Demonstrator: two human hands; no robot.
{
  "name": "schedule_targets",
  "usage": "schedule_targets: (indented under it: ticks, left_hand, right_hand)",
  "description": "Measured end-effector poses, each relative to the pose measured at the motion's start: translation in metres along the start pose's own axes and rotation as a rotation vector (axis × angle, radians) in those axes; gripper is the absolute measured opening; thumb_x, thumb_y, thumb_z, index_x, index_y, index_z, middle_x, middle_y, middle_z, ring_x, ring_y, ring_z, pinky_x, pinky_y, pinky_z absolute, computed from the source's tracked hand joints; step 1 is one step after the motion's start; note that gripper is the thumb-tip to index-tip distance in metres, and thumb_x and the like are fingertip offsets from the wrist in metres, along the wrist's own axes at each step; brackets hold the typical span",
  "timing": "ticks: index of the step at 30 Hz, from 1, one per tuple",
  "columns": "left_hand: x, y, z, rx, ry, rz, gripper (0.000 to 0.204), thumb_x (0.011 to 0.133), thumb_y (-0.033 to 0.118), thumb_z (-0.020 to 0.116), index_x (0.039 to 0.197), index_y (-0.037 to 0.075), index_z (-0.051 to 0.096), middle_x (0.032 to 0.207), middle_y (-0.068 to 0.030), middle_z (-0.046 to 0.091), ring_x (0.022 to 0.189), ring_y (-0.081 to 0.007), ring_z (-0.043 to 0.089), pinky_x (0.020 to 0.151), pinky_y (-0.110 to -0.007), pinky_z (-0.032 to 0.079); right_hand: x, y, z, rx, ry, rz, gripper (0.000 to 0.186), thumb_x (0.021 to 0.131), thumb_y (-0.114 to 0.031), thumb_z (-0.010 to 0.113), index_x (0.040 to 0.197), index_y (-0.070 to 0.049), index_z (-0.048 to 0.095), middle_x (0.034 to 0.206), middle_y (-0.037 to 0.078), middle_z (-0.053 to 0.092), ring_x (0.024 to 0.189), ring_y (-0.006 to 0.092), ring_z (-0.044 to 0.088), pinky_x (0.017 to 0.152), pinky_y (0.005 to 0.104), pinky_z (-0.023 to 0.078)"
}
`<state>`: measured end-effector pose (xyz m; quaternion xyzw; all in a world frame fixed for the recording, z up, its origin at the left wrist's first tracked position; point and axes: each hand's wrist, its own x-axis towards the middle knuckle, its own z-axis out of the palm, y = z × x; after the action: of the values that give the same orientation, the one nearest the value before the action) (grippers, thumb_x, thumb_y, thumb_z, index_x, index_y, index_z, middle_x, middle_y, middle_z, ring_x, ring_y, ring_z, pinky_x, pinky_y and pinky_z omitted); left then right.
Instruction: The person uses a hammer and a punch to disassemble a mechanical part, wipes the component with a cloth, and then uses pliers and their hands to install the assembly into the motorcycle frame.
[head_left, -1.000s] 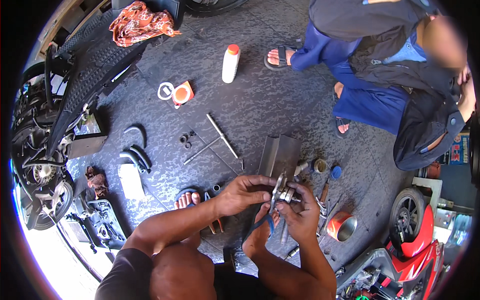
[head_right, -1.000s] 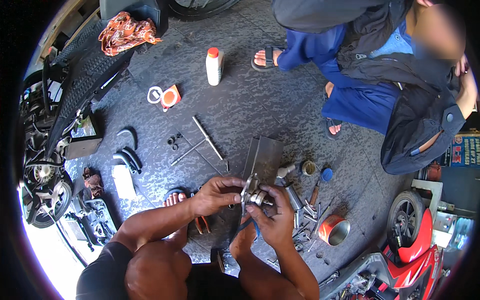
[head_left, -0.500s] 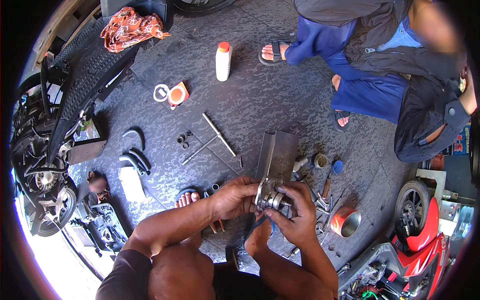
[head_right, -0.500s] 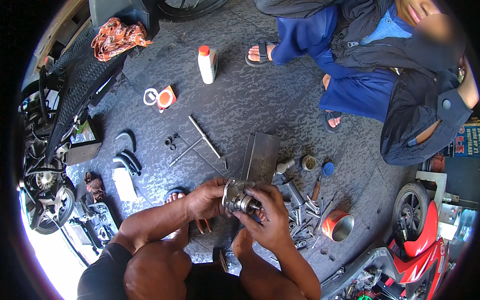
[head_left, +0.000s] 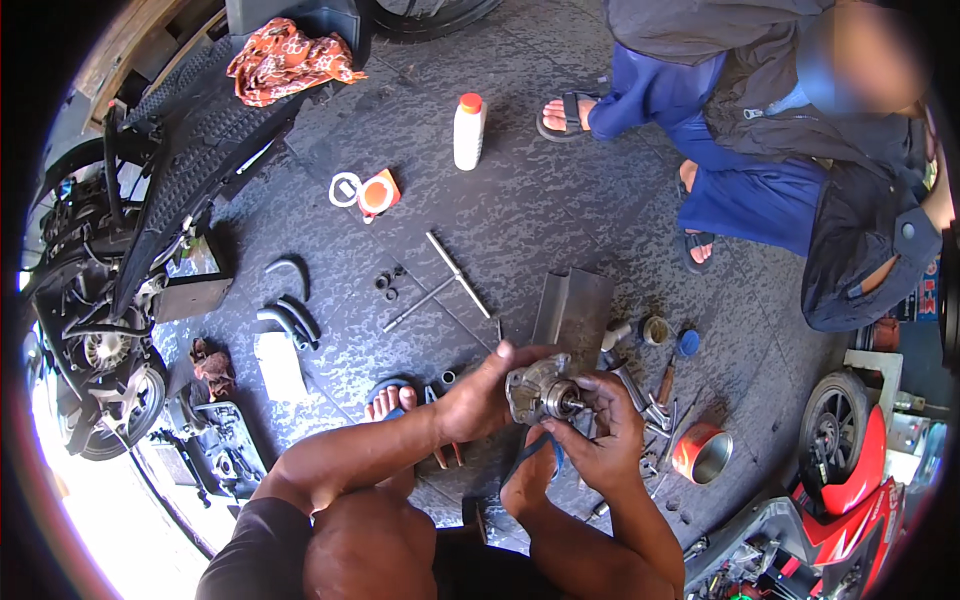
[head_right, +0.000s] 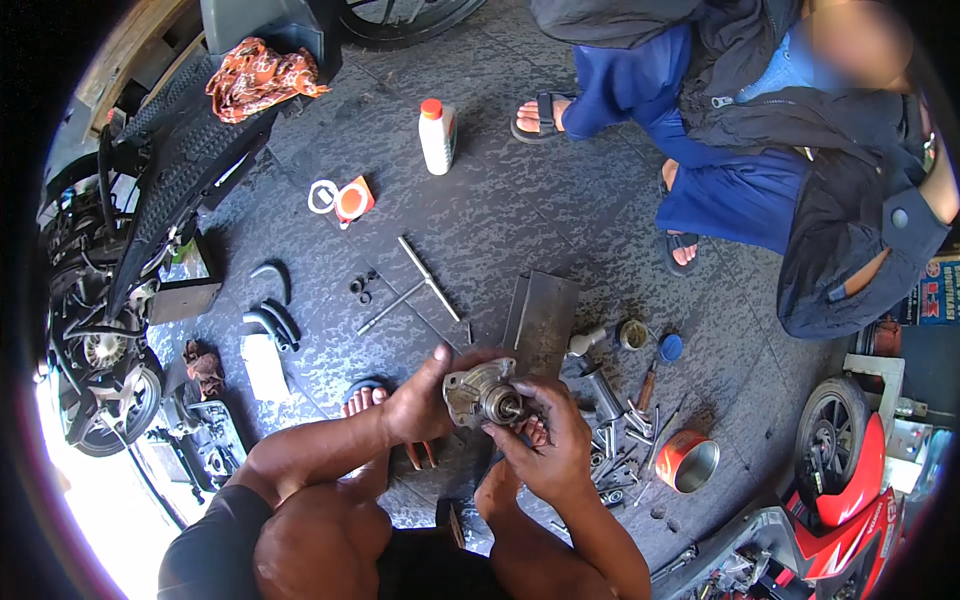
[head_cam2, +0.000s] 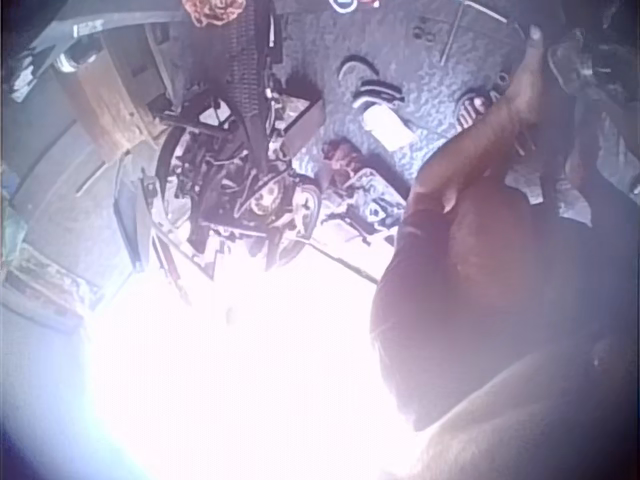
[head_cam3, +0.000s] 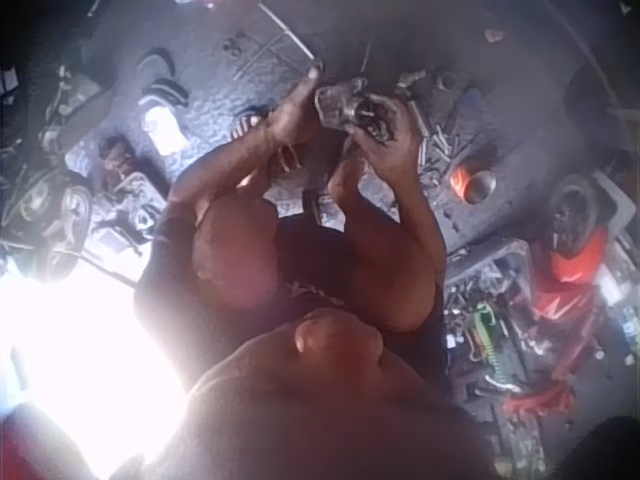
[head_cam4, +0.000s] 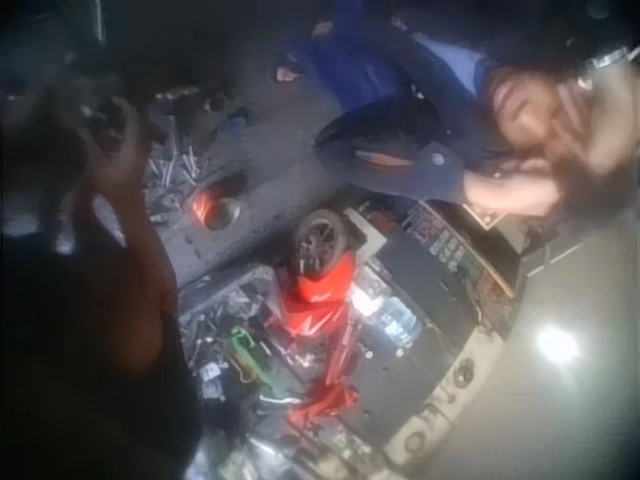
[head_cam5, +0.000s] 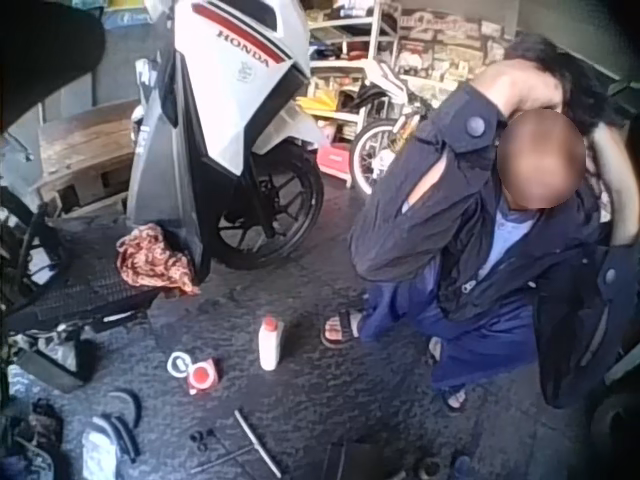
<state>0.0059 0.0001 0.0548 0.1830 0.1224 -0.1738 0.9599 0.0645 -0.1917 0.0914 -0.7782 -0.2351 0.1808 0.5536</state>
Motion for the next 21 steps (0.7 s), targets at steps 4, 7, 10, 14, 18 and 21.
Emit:
schedule_targets:
  ticks: [4, 7, 10, 14, 18, 21]
  left_hand:
    - [-0.004, -0.002, 0.001, 0.288, 0.047, -0.004, 0.104, 0.089, 0.083, 0.033, 0.153, 0.001, 0.029, 0.147, -0.0191, 0.046, 0.139, -0.0283, 0.043, 0.116, -0.044, 0.032]
    - [-0.008, -0.006, -0.003, 0.458, 0.089, 0.101, 0.098, 0.093, 0.080, 0.027, 0.150, 0.001, 0.034, 0.139, -0.0178, 0.051, 0.131, -0.0253, 0.047, 0.113, -0.041, 0.035]
    - [-0.011, -0.002, 0.006, 0.608, 0.150, 0.189, 0.087, 0.100, 0.071, 0.020, 0.143, -0.001, 0.043, 0.124, -0.0148, 0.060, 0.117, -0.0211, 0.055, 0.104, -0.037, 0.042]
    - [-0.014, 0.012, 0.020, 0.733, 0.247, 0.052, 0.097, 0.095, 0.079, 0.018, 0.142, 0.000, 0.046, 0.129, -0.0172, 0.058, 0.122, -0.0253, 0.053, 0.106, -0.040, 0.041]
    - [-0.016, 0.034, 0.039, 0.579, 0.324, -0.270, 0.098, 0.093, 0.081, 0.020, 0.141, 0.001, 0.049, 0.134, -0.0192, 0.058, 0.125, -0.0295, 0.054, 0.100, -0.047, 0.045]
    - [-0.011, 0.024, 0.025, 0.241, 0.332, -0.363, 0.094, 0.094, 0.079, 0.024, 0.140, 0.002, 0.051, 0.136, -0.0197, 0.058, 0.124, -0.0321, 0.055, 0.093, -0.051, 0.049]
  right_hand:
    - [-0.005, -0.003, 0.006, 0.166, -0.014, 0.019, 0.054, 0.081, 0.001, 0.080, 0.126, 0.005, 0.052, 0.119, 0.018, 0.062, 0.106, 0.0219, 0.066, 0.085, 0.0327, 0.058]
    - [-0.004, -0.006, 0.008, 0.228, -0.020, -0.009, 0.046, 0.083, 0.006, 0.076, 0.123, 0.007, 0.055, 0.122, 0.020, 0.062, 0.106, 0.0227, 0.067, 0.086, 0.0330, 0.059]
    - [-0.001, -0.009, 0.002, 0.092, -0.060, -0.042, 0.038, 0.083, 0.004, 0.077, 0.118, 0.008, 0.060, 0.124, 0.021, 0.062, 0.102, 0.0228, 0.068, 0.082, 0.0327, 0.061]
    - [0.001, -0.016, 0.000, 0.051, -0.074, -0.076, 0.034, 0.081, 0.003, 0.079, 0.112, 0.004, 0.066, 0.121, 0.020, 0.064, 0.100, 0.0224, 0.070, 0.077, 0.0316, 0.061]
    - [0.008, -0.016, -0.005, -0.285, -0.109, -0.358, 0.034, 0.079, 0.000, 0.081, 0.111, -0.001, 0.068, 0.114, 0.020, 0.068, 0.095, 0.0253, 0.072, 0.076, 0.0321, 0.061]
    - [0.007, -0.011, -0.010, -0.435, -0.146, -0.465, 0.033, 0.077, 0.001, 0.082, 0.107, 0.000, 0.068, 0.109, 0.019, 0.070, 0.097, 0.0285, 0.072, 0.081, 0.0336, 0.058]
